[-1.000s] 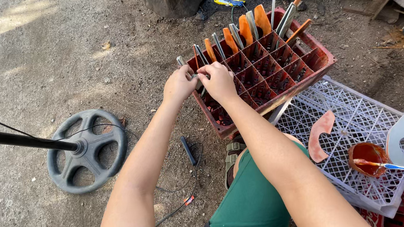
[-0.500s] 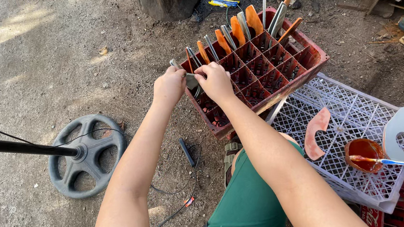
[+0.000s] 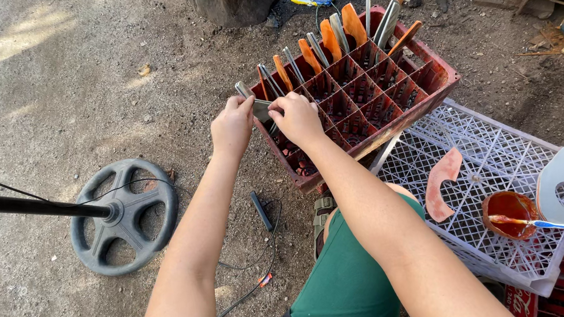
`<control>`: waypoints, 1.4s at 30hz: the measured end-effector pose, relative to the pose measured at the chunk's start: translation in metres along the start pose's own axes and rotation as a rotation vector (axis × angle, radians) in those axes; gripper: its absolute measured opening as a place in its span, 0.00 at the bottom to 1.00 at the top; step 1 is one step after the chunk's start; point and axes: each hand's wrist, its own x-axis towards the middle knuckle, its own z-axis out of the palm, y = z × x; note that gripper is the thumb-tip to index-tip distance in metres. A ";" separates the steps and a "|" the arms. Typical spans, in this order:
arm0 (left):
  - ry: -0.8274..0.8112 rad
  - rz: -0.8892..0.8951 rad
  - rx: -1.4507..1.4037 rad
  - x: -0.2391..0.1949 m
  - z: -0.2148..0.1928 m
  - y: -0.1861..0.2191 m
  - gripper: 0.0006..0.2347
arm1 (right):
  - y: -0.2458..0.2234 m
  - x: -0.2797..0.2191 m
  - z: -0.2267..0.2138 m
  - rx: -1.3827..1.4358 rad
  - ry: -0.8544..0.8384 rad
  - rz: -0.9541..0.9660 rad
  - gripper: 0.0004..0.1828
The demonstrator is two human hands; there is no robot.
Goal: The person sits on the ground and paints several curved metal parts with a reddish-brown liquid using a small brush. They dip the brush into a container, apply the coating to each part, and place the finished pieces into a red crate.
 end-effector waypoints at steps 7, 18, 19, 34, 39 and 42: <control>-0.009 -0.144 -0.068 -0.011 0.006 0.006 0.09 | 0.008 -0.006 -0.004 0.030 0.042 -0.006 0.09; -0.078 -0.626 -0.316 -0.028 0.012 -0.002 0.22 | -0.004 -0.009 -0.043 0.026 0.044 0.036 0.09; -0.023 -0.641 -0.331 -0.029 0.006 -0.003 0.24 | -0.005 -0.007 -0.053 0.005 0.029 0.047 0.09; -0.056 0.122 -0.954 0.001 -0.140 0.263 0.16 | 0.244 -0.307 -0.267 -0.643 0.184 0.345 0.12; -0.637 -0.182 -1.108 -0.047 -0.044 0.393 0.21 | 0.270 -0.369 -0.313 -0.874 0.173 0.227 0.10; -0.570 -0.168 -0.822 -0.087 0.030 0.422 0.25 | 0.286 -0.378 -0.313 -0.843 0.076 0.290 0.10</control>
